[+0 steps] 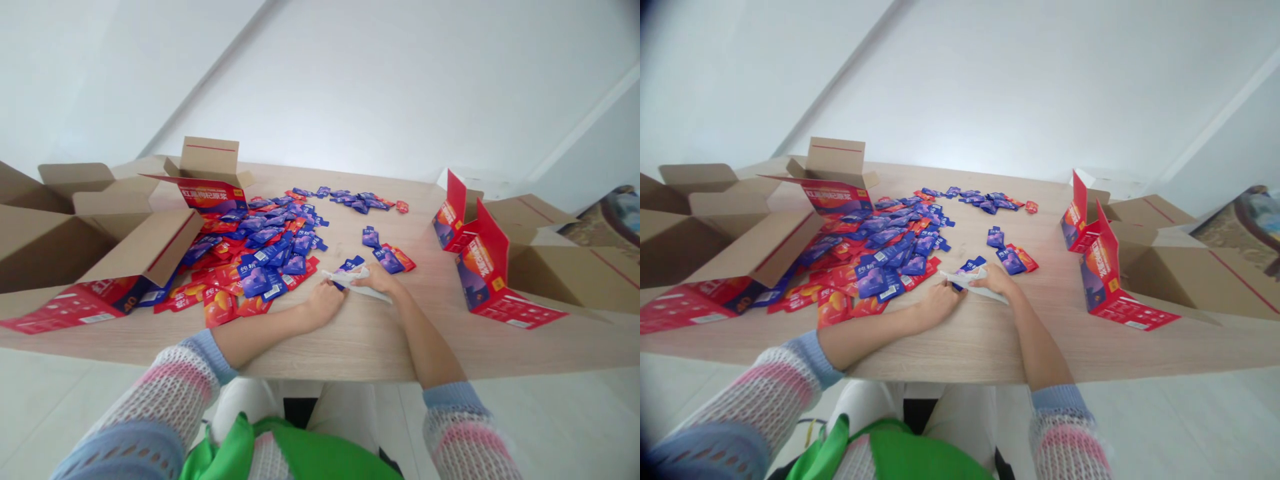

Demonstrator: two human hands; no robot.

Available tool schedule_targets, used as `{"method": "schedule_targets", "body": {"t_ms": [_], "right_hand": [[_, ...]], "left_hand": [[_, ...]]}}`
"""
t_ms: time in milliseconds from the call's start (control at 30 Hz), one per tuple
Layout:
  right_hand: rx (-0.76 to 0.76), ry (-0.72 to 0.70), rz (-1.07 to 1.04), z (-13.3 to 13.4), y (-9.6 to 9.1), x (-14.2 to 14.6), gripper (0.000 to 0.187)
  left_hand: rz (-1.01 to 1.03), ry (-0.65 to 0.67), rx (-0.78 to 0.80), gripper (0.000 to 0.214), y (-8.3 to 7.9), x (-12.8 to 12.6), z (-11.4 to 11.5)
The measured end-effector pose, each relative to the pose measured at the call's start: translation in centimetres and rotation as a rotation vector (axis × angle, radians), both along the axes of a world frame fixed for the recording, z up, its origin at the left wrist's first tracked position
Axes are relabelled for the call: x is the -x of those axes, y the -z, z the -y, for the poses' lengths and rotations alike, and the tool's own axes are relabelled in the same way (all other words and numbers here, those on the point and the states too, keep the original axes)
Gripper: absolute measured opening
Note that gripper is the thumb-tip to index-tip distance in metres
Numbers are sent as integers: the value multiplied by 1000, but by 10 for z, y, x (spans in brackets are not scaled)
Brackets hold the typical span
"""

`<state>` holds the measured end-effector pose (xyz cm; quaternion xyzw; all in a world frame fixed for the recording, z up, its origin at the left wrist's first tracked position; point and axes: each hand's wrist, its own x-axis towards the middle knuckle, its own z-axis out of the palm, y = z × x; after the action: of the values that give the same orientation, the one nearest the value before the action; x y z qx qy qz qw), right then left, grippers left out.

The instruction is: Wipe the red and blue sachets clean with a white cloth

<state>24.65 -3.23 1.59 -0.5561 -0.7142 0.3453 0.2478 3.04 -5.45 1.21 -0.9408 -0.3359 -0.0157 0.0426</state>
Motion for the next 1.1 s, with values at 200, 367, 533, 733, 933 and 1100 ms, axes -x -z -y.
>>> {"method": "schedule_targets", "body": {"t_ms": [200,367,533,733,933,1100], "right_hand": [[-107,544,356,-2,9,-16,48],[-150,647,446,3,3,-11,44],[-328,447,188,13,-7,13,42],[-282,135,61,29,-2,63,33],[-215,469,306,12,9,61,36],[-205,760,396,-2,12,31,45]], "left_hand": [[-58,27,6,35,-17,7,4],[10,-97,2,40,-16,8,13],[13,-93,-30,38,-10,8,11],[-21,-6,28,29,2,6,2],[-21,-10,-34,39,-7,6,5],[-36,-12,-50,40,-12,6,8]]}}
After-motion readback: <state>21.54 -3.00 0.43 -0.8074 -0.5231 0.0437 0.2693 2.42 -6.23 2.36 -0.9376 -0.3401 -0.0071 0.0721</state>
